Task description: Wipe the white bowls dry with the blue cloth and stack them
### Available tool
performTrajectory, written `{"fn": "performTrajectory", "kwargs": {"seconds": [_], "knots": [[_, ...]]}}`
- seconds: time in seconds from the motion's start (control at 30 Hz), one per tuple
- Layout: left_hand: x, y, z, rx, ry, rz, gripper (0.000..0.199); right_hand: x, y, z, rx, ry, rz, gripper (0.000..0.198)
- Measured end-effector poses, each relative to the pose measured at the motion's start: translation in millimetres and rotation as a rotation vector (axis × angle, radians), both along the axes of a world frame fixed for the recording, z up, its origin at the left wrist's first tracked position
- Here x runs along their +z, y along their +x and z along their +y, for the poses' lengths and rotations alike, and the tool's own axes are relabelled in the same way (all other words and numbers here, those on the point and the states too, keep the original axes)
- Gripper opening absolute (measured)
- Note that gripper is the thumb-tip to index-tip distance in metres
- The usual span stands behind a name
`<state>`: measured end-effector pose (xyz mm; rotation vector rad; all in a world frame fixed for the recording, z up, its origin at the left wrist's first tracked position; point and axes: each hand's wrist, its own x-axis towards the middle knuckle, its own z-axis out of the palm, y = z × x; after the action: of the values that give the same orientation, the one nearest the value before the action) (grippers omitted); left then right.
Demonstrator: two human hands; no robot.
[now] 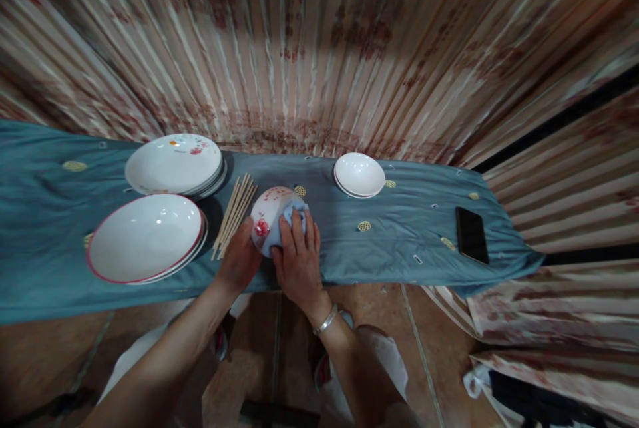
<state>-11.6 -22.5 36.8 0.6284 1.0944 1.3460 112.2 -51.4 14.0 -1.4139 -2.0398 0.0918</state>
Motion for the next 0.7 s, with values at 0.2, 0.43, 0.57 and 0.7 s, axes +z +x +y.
{"fn": "performTrajectory", "kwargs": {"seconds": [0.2,0.43,0.57,0.7], "knots": [[14.0,-3,-4,-0.006,0.013,0.207,0.009,9,9,7,-0.011,-0.025,0.059,0.052],[16.1,6,-5,-0.009,0.012,0.187,0.019,12,17,14,-0.029,-0.028,0.212,0.051],[22.8,6,-5,0.005,0.003,0.176,0.019,11,20,14,-0.029,-0.056,0.313,0.050],[29.3,7,-5,-0.011,0.000,0.145,0.020,8,24,18,-0.042,-0.114,0.456,0.050]]}}
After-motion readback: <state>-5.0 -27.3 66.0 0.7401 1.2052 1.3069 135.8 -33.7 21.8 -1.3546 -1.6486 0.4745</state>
